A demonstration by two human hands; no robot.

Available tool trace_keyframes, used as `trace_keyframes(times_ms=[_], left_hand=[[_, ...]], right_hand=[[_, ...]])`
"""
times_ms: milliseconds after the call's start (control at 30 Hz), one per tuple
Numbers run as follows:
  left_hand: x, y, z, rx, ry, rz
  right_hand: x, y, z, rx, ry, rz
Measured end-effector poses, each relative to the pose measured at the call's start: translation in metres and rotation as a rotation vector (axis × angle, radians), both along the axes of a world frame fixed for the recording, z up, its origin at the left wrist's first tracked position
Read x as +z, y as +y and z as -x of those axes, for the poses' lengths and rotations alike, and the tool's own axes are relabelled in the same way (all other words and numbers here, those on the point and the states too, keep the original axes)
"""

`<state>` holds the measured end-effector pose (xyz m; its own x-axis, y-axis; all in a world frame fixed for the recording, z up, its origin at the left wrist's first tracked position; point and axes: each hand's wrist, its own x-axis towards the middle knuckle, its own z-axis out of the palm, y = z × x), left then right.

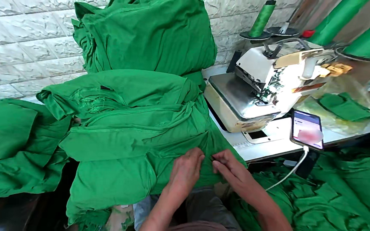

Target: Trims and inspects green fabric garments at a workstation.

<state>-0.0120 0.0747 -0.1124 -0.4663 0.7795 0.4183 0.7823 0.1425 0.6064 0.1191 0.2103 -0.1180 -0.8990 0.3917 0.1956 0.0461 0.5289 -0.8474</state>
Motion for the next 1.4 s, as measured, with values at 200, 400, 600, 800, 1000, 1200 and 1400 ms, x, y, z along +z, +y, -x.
trace_keyframes(times_ms=[200, 400, 600, 800, 1000, 1200, 1400], left_hand=[[-0.012, 0.008, -0.004, 0.101, 0.168, -0.117], [-0.015, 0.008, -0.004, 0.134, 0.192, -0.135], [-0.017, -0.016, -0.011, 0.027, 0.145, -0.262], [-0.071, -0.082, -0.024, 0.365, 0.513, -0.418], [-0.072, -0.137, -0.009, 0.821, 0.429, -0.284], [-0.054, -0.134, -0.009, 0.791, 0.519, -0.326], [-0.024, -0.176, 0.026, 1.192, 0.488, -0.198]], right_hand=[[0.012, 0.001, 0.001, 0.014, -0.165, -0.211], [0.024, -0.01, 0.006, -0.003, -0.278, -0.474], [0.006, 0.01, -0.001, 0.044, -0.1, -0.069], [0.005, -0.003, -0.001, -0.182, 0.242, 0.053], [0.007, -0.043, 0.036, 0.08, 0.418, -0.083], [-0.006, -0.104, 0.082, 0.37, 0.343, -0.391], [0.024, -0.063, 0.083, 0.073, 0.412, -0.478]])
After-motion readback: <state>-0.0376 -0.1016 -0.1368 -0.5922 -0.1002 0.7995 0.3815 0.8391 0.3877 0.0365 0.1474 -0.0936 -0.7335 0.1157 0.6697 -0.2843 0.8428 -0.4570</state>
